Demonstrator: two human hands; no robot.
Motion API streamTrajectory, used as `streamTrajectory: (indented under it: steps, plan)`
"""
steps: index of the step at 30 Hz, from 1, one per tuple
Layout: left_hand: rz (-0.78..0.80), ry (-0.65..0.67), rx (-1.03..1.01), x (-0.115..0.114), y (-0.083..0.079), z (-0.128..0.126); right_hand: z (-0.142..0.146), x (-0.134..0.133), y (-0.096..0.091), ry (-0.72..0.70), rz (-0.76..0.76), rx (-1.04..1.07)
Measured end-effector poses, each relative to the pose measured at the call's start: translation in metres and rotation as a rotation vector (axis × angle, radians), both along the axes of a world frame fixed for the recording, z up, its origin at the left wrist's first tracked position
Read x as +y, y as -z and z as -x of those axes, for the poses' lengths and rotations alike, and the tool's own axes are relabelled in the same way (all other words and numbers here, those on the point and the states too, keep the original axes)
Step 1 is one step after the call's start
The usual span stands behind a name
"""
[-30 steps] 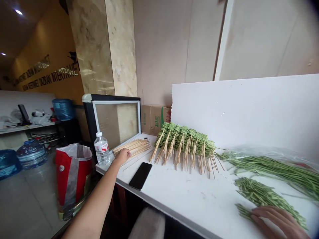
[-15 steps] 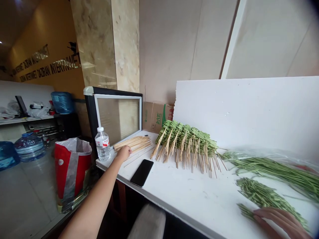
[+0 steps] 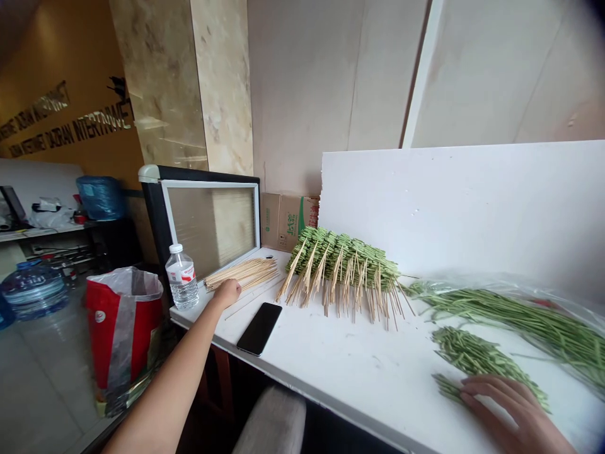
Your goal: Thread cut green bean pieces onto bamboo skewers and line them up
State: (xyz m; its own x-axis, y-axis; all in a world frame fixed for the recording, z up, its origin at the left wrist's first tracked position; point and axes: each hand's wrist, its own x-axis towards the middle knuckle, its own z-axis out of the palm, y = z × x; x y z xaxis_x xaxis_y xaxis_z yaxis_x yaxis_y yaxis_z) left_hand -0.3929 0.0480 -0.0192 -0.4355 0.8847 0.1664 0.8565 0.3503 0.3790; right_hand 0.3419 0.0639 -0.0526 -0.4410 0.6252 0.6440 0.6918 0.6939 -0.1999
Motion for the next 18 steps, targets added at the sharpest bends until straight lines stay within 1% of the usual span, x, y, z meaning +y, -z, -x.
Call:
streamTrajectory:
  steps: [4, 12, 16, 18]
  plan:
    - [-0.005, 0.011, -0.018, -0.001, 0.001, 0.004, -0.001, 0.0, 0.002, -0.014, -0.014, -0.003]
    - [-0.01, 0.053, -0.045, -0.001, 0.003, 0.009, -0.002, 0.002, 0.003, 0.005, -0.006, -0.012]
    - [-0.015, 0.066, -0.055, -0.002, 0.004, 0.009, 0.002, 0.0, -0.001, -0.004, -0.03, -0.023]
    - [-0.007, 0.066, -0.06, -0.002, 0.004, 0.01, 0.009, -0.003, -0.006, 0.042, -0.078, 0.025]
